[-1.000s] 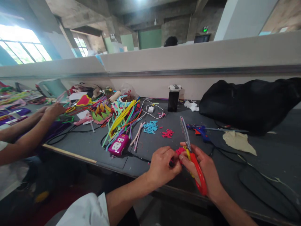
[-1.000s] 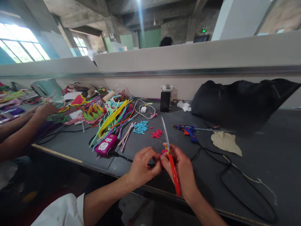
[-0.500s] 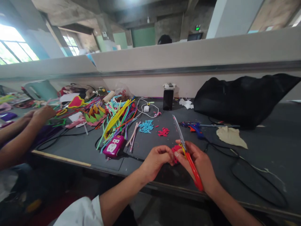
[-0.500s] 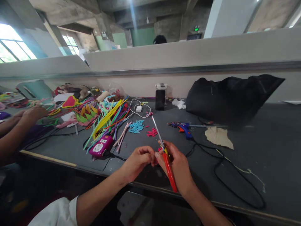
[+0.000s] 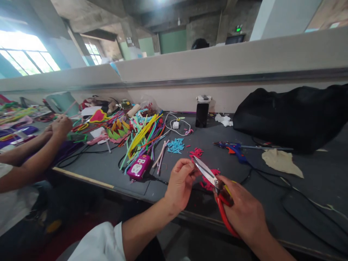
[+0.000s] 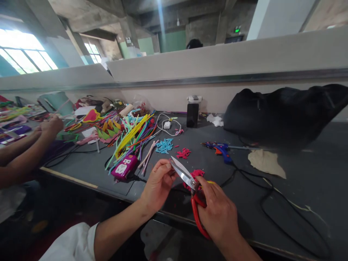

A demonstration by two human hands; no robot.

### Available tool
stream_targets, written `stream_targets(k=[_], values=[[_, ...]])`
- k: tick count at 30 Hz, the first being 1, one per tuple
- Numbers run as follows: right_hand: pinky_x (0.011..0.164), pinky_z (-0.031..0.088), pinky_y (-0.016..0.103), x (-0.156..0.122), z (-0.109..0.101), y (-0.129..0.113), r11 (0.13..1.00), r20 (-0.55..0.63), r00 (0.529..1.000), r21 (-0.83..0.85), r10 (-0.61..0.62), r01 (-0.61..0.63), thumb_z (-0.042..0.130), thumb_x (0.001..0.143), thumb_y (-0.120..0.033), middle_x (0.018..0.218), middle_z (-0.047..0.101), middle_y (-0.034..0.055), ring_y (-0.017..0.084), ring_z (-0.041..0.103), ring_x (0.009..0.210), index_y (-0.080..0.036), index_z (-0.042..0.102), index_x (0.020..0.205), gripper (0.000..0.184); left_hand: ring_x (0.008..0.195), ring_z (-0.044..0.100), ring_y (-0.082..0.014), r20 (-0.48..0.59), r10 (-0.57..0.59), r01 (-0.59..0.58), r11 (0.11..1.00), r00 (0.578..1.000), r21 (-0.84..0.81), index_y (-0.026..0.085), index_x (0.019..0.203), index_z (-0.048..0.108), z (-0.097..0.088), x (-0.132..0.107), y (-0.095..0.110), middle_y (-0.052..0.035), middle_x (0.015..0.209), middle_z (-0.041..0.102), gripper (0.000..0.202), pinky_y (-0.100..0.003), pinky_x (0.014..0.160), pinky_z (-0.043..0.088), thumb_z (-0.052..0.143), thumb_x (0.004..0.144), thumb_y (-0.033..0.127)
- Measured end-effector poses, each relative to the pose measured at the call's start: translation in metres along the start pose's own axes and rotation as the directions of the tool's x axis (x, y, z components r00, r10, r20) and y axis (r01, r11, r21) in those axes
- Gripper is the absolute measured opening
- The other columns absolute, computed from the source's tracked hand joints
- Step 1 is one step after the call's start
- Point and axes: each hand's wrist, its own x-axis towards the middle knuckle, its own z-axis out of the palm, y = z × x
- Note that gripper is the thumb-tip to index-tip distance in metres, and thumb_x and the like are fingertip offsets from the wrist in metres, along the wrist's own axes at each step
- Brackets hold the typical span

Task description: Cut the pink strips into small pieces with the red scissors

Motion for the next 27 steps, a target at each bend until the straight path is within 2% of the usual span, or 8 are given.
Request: stream_targets(k=[7, 17, 22, 27], values=[[0.084, 0.054, 0.032, -0.002, 0.003, 0.0, 0.999, 0.01, 0.999, -0.015, -0.04, 0.04, 0.048, 0.077, -0.018, 0.113, 0.068, 0.0037, 0.02, 0.066, 0.101, -0.023, 0.055, 0.126, 0.049, 0.07, 0.057, -0.0094, 0.0, -0.009, 0.009, 1.0, 1.0, -0.007, 0.018, 0.071, 0.059, 0.001, -0.001, -0.003, 0.0025, 0.074, 0.061, 0.012, -0.022, 0.069, 0.046, 0.07, 0.072, 0.02], [0.08, 0.055, 0.03, -0.012, 0.0, 0.003, 0.998, -0.01, 1.0, -0.048, -0.029, 0.029, 0.047, 0.08, -0.021, 0.107, 0.071, 0.0033, 0.019, 0.068, 0.094, -0.023, 0.057, 0.122, 0.044, 0.07, 0.057, -0.01, -0.001, -0.006, 0.006, 1.0, 1.0, 0.013, 0.017, 0.07, 0.06, 0.006, -0.006, -0.006, 0.0019, 0.073, 0.06, 0.011, -0.023, 0.069, 0.048, 0.071, 0.071, 0.021], [0.079, 0.055, 0.031, -0.014, 0.0, 0.007, 0.994, -0.022, 0.997, -0.08, -0.073, 0.071, 0.045, 0.082, -0.021, 0.108, 0.07, 0.0046, 0.02, 0.067, 0.096, -0.021, 0.055, 0.124, 0.044, 0.071, 0.057, -0.0102, -0.004, -0.015, 0.015, 1.0, 1.0, 0.001, 0.016, 0.069, 0.06, 0.008, -0.007, -0.009, 0.0015, 0.074, 0.059, 0.011, -0.024, 0.07, 0.049, 0.07, 0.072, 0.018], [0.074, 0.055, 0.032, -0.015, 0.002, 0.008, 0.991, -0.02, 0.997, -0.106, -0.079, 0.077, 0.044, 0.081, -0.022, 0.099, 0.072, 0.0051, 0.02, 0.069, 0.088, -0.019, 0.056, 0.123, 0.044, 0.073, 0.058, -0.0106, -0.008, -0.021, 0.021, 1.0, 1.0, 0.005, 0.016, 0.071, 0.06, 0.007, -0.007, -0.009, 0.0007, 0.077, 0.061, 0.01, -0.024, 0.07, 0.051, 0.069, 0.074, 0.018]])
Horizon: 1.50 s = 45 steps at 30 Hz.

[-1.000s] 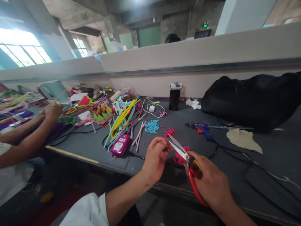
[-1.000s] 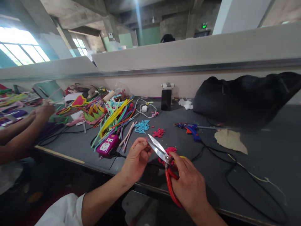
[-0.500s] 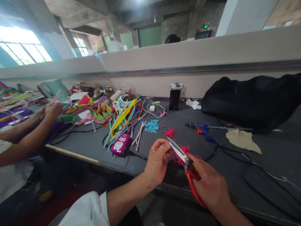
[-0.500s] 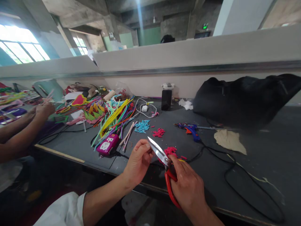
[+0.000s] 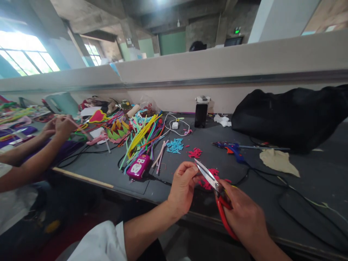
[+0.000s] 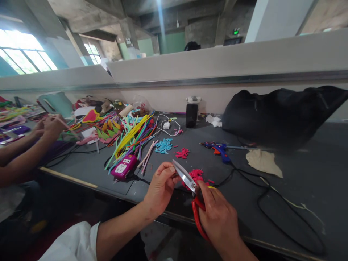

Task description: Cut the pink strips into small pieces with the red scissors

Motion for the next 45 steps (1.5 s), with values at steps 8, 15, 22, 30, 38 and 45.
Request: stream_targets(k=[8, 15, 22, 30, 38, 45], values=[[0.07, 0.054, 0.025, 0.009, -0.007, -0.001, 0.999, -0.036, 0.998, 0.021, 0.045, -0.045, 0.044, 0.086, -0.026, 0.095, 0.074, 0.0038, 0.018, 0.071, 0.081, -0.02, 0.063, 0.115, 0.035, 0.072, 0.062, -0.0129, 0.004, -0.002, 0.002, 0.999, 1.0, 0.041, 0.016, 0.072, 0.058, -0.003, 0.003, 0.003, -0.0002, 0.072, 0.063, 0.012, -0.026, 0.07, 0.052, 0.069, 0.072, 0.02], [0.06, 0.053, 0.024, 0.026, -0.025, 0.018, 0.939, 0.012, 0.956, 0.18, 0.294, -0.291, 0.054, 0.083, -0.051, 0.089, 0.075, 0.003, 0.019, 0.072, 0.072, -0.022, 0.067, 0.107, 0.039, 0.061, 0.058, -0.012, 0.089, 0.152, -0.172, 0.728, 0.984, 0.664, 0.015, 0.07, 0.061, -0.025, 0.044, 0.001, 0.0, 0.064, 0.062, 0.008, -0.024, 0.064, 0.046, 0.063, 0.073, 0.022], [0.051, 0.051, 0.024, 0.032, -0.042, 0.023, 0.75, 0.198, 0.877, 0.457, 0.438, -0.478, 0.059, 0.075, -0.055, 0.087, 0.075, 0.0043, 0.018, 0.069, 0.061, -0.021, 0.071, 0.1, 0.044, 0.069, 0.057, -0.0156, 0.282, 0.271, -0.328, 0.14, 0.92, 0.934, 0.019, 0.072, 0.068, -0.041, 0.098, 0.005, -0.0015, 0.072, 0.067, 0.005, -0.027, 0.068, 0.042, 0.064, 0.073, 0.022], [0.03, 0.033, 0.019, 0.013, -0.055, 0.04, 0.593, 0.354, 0.754, 0.467, 0.554, -0.655, 0.062, 0.069, -0.059, 0.051, 0.057, -0.0044, 0.009, 0.045, 0.03, -0.022, 0.068, 0.11, 0.056, 0.079, 0.06, -0.017, 0.285, 0.351, -0.317, 0.037, 0.892, 0.948, 0.018, 0.083, 0.067, -0.069, 0.088, 0.02, -0.0041, 0.083, 0.067, 0.012, -0.029, 0.074, 0.045, 0.056, 0.08, 0.018], [0.033, 0.037, 0.02, 0.0, -0.057, 0.054, 0.481, 0.432, 0.701, 0.518, 0.567, -0.708, 0.062, 0.072, -0.061, 0.054, 0.053, -0.0053, 0.009, 0.047, 0.035, -0.021, 0.062, 0.117, 0.06, 0.081, 0.061, -0.0155, 0.485, 0.096, -0.488, 0.013, 0.869, 0.873, 0.021, 0.082, 0.069, -0.037, 0.058, -0.003, -0.0012, 0.084, 0.069, 0.01, -0.026, 0.074, 0.045, 0.062, 0.077, 0.015], [0.032, 0.036, 0.019, 0.009, -0.061, 0.049, 0.48, 0.432, 0.705, 0.523, 0.563, -0.704, 0.062, 0.071, -0.061, 0.054, 0.055, -0.0046, 0.008, 0.044, 0.033, -0.019, 0.063, 0.114, 0.06, 0.086, 0.057, -0.0189, 0.75, -0.176, -0.76, -0.305, 0.638, 0.574, 0.018, 0.093, 0.069, 0.013, 0.057, -0.032, -0.0064, 0.09, 0.066, 0.018, -0.032, 0.08, 0.044, 0.053, 0.087, 0.024]])
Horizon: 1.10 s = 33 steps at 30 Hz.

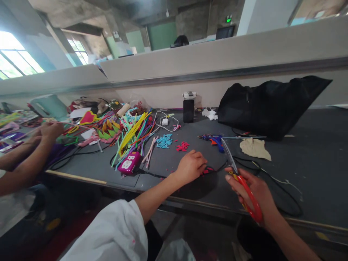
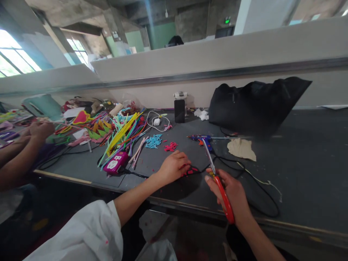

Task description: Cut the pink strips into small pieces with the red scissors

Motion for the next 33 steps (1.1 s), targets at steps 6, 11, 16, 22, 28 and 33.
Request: stream_targets(k=[6, 11, 16, 22, 28, 33], values=[[0.032, 0.035, 0.018, 0.002, -0.001, -0.004, 0.999, 0.015, 0.999, 0.008, -0.035, 0.035, 0.064, 0.071, -0.057, 0.054, 0.054, -0.006, 0.008, 0.045, 0.033, -0.021, 0.062, 0.119, 0.06, 0.086, 0.056, -0.0237, 0.244, 0.093, -0.149, 0.963, 0.965, 0.224, 0.016, 0.081, 0.068, 0.009, 0.024, 0.015, -0.0083, 0.082, 0.065, 0.018, -0.035, 0.072, 0.044, 0.052, 0.085, 0.023], [0.032, 0.036, 0.019, 0.001, -0.001, -0.017, 0.997, 0.021, 0.997, -0.006, -0.074, 0.075, 0.061, 0.075, -0.058, 0.055, 0.057, -0.0053, 0.009, 0.046, 0.032, -0.021, 0.061, 0.121, 0.059, 0.081, 0.059, -0.0219, 0.165, -0.027, 0.037, 0.998, 0.986, -0.057, 0.015, 0.069, 0.065, 0.012, 0.03, 0.012, -0.0088, 0.076, 0.066, 0.007, -0.033, 0.074, 0.045, 0.06, 0.071, 0.013], [0.063, 0.054, 0.025, -0.001, 0.011, -0.019, 0.895, -0.108, 0.92, -0.298, -0.376, 0.33, 0.057, 0.081, -0.051, 0.084, 0.073, 0.0044, 0.017, 0.068, 0.068, -0.02, 0.066, 0.11, 0.044, 0.059, 0.054, -0.0117, 0.043, -0.497, 0.318, 0.484, 0.867, -0.815, 0.015, 0.075, 0.064, -0.021, 0.012, 0.002, -0.0026, 0.069, 0.063, 0.011, -0.025, 0.058, 0.043, 0.058, 0.076, 0.024], [0.069, 0.053, 0.025, -0.001, 0.036, -0.011, 0.718, -0.044, 0.84, -0.543, -0.541, 0.435, 0.052, 0.086, -0.044, 0.1, 0.073, 0.0031, 0.018, 0.07, 0.083, -0.023, 0.063, 0.115, 0.037, 0.053, 0.051, -0.0074, 0.14, -0.645, -0.014, -0.228, 0.751, -0.973, 0.014, 0.071, 0.064, -0.048, -0.01, 0.001, 0.0015, 0.06, 0.058, 0.015, -0.022, 0.055, 0.043, 0.074, 0.065, 0.022], [0.075, 0.053, 0.026, 0.003, 0.055, -0.01, 0.632, -0.003, 0.784, -0.592, -0.621, 0.5, 0.05, 0.087, -0.033, 0.106, 0.071, 0.0027, 0.018, 0.069, 0.091, -0.024, 0.061, 0.118, 0.034, 0.056, 0.054, -0.0086, 0.137, -0.663, -0.058, -0.263, 0.736, -0.963, 0.013, 0.074, 0.067, -0.046, -0.016, -0.002, 0.0001, 0.062, 0.061, 0.015, -0.022, 0.056, 0.045, 0.076, 0.065, 0.021], [0.074, 0.054, 0.026, 0.007, 0.062, -0.011, 0.595, 0.002, 0.754, -0.613, -0.656, 0.519, 0.05, 0.085, -0.028, 0.106, 0.071, 0.0033, 0.018, 0.069, 0.091, -0.024, 0.06, 0.12, 0.037, 0.055, 0.056, -0.009, 0.115, -0.681, -0.068, -0.235, 0.723, -0.97, 0.013, 0.074, 0.067, -0.043, -0.019, -0.004, 0.0001, 0.062, 0.061, 0.016, -0.022, 0.057, 0.047, 0.076, 0.067, 0.023]])
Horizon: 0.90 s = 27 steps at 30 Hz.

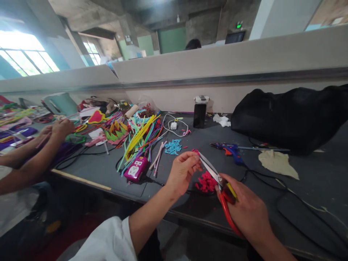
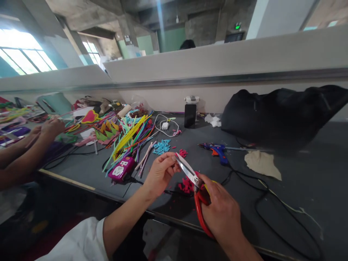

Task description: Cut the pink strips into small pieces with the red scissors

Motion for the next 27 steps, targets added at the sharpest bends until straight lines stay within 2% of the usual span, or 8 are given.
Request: stream_targets(k=[9, 15, 27], values=[[0.071, 0.055, 0.026, -0.0014, -0.0011, 0.0001, 0.999, 0.005, 1.0, -0.043, -0.006, 0.006, 0.048, 0.082, -0.024, 0.101, 0.072, 0.0023, 0.018, 0.07, 0.085, -0.025, 0.061, 0.117, 0.038, 0.055, 0.056, -0.0089, -0.039, 0.051, -0.049, 0.997, 0.998, 0.054, 0.015, 0.073, 0.067, 0.0019, -0.0022, -0.0019, 0.0011, 0.062, 0.062, 0.014, -0.023, 0.059, 0.048, 0.075, 0.066, 0.025], [0.073, 0.055, 0.026, -0.0026, 0.0002, 0.0041, 0.996, -0.023, 0.998, -0.074, -0.06, 0.058, 0.047, 0.081, -0.021, 0.103, 0.072, 0.0016, 0.017, 0.07, 0.088, -0.024, 0.059, 0.117, 0.038, 0.057, 0.057, -0.009, -0.056, 0.084, -0.08, 0.993, 0.995, 0.081, 0.015, 0.071, 0.067, 0.0039, -0.0047, -0.0034, 0.0011, 0.063, 0.062, 0.012, -0.022, 0.059, 0.048, 0.075, 0.066, 0.023], [0.075, 0.054, 0.026, -0.0071, 0.0062, 0.0071, 0.99, -0.048, 0.993, -0.096, -0.109, 0.104, 0.043, 0.083, -0.017, 0.101, 0.072, 0.0046, 0.017, 0.069, 0.086, -0.02, 0.056, 0.122, 0.042, 0.057, 0.056, -0.0092, -0.067, 0.066, -0.063, 0.997, 0.996, 0.048, 0.016, 0.072, 0.065, 0.0057, -0.0071, -0.0043, 0.0013, 0.065, 0.061, 0.015, -0.023, 0.059, 0.047, 0.075, 0.066, 0.024]])
